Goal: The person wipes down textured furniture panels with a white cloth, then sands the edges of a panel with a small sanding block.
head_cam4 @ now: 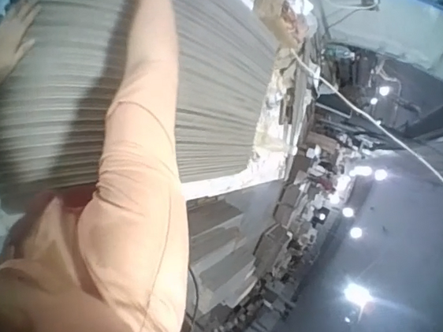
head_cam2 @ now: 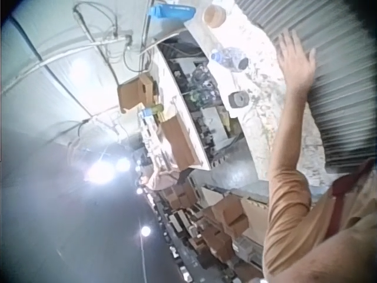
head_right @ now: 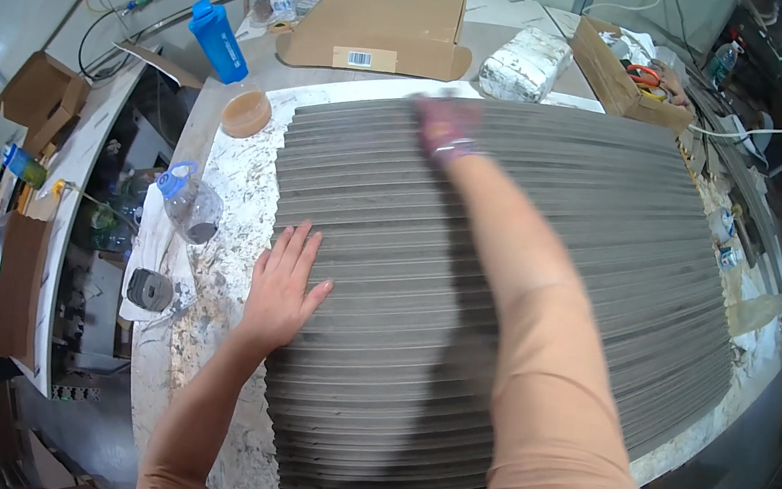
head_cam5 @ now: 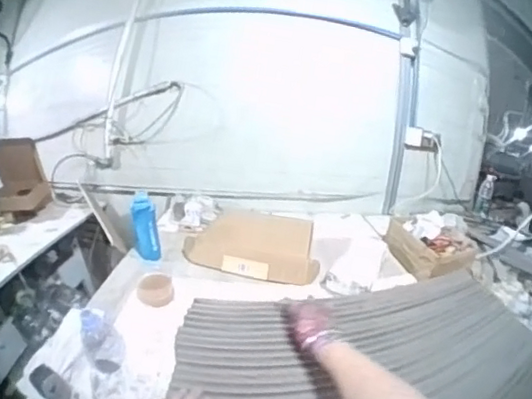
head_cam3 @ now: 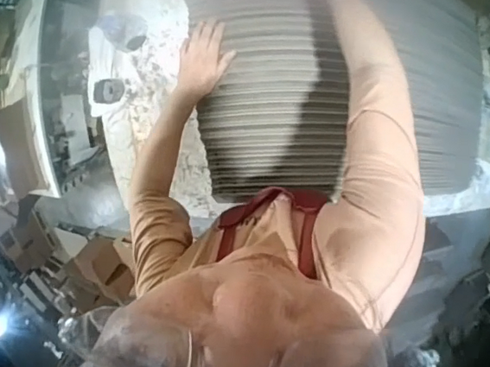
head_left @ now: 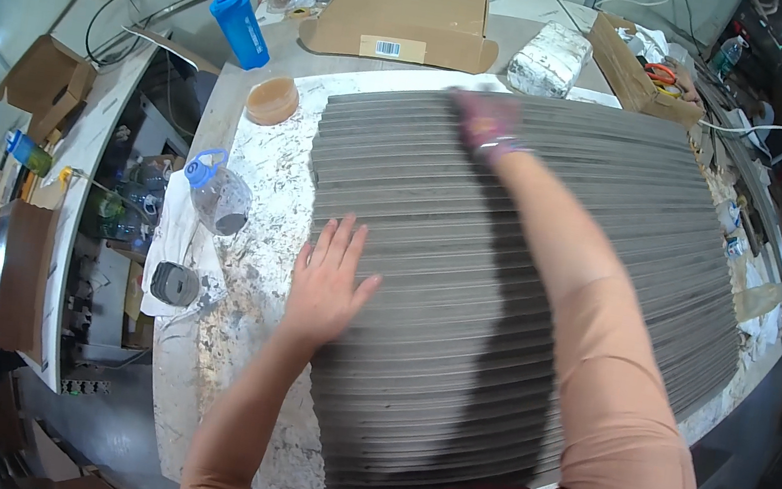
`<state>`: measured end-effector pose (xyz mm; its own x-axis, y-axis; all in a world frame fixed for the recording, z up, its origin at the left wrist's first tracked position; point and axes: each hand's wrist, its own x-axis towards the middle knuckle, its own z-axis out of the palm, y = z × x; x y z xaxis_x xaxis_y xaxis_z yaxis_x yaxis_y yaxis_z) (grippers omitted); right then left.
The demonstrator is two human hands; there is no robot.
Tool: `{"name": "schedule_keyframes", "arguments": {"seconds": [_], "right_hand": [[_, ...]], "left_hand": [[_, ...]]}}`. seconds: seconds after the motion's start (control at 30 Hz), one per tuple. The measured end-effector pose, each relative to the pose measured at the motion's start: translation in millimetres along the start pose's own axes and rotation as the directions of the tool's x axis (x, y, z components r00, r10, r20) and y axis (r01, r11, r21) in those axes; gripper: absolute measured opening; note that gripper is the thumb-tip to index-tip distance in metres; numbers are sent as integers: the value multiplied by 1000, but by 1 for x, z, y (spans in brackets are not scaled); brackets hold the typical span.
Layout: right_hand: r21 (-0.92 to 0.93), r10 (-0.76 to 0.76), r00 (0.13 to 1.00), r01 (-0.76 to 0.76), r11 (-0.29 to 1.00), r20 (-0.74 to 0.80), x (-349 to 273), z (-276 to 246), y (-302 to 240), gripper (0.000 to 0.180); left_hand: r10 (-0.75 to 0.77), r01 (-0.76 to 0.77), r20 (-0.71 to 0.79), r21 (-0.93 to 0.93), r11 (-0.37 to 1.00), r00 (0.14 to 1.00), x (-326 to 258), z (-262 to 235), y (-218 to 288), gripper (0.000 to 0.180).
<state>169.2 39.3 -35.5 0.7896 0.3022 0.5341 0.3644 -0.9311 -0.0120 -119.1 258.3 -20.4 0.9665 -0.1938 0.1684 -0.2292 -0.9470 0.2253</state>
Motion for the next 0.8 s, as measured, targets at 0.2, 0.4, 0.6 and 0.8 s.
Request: {"name": "schedule_keyframes", "arguments": {"seconds": [0.2, 0.4, 0.6, 0.8], "right_hand": [[-191, 445, 855, -406, 894, 267, -9, -66, 143, 34], [89, -25, 979, 7, 996, 203, 15, -23, -75, 28], [284, -252, 940, 183, 941, 229, 34, -9, -187, 34], [119, -68, 957, 35, 992, 283, 41, -24, -111, 34]], "left_hand": [[-29, 29, -9, 0, 1000, 1000, 4, -2, 8, 61], [-43, 47, -59, 62, 997, 997, -4, -4, -2, 61], [19, -18, -69, 15, 1000, 997, 8, 3, 4, 62], [-40, 40, -99, 7, 999, 994, -1, 2, 0, 62]]}}
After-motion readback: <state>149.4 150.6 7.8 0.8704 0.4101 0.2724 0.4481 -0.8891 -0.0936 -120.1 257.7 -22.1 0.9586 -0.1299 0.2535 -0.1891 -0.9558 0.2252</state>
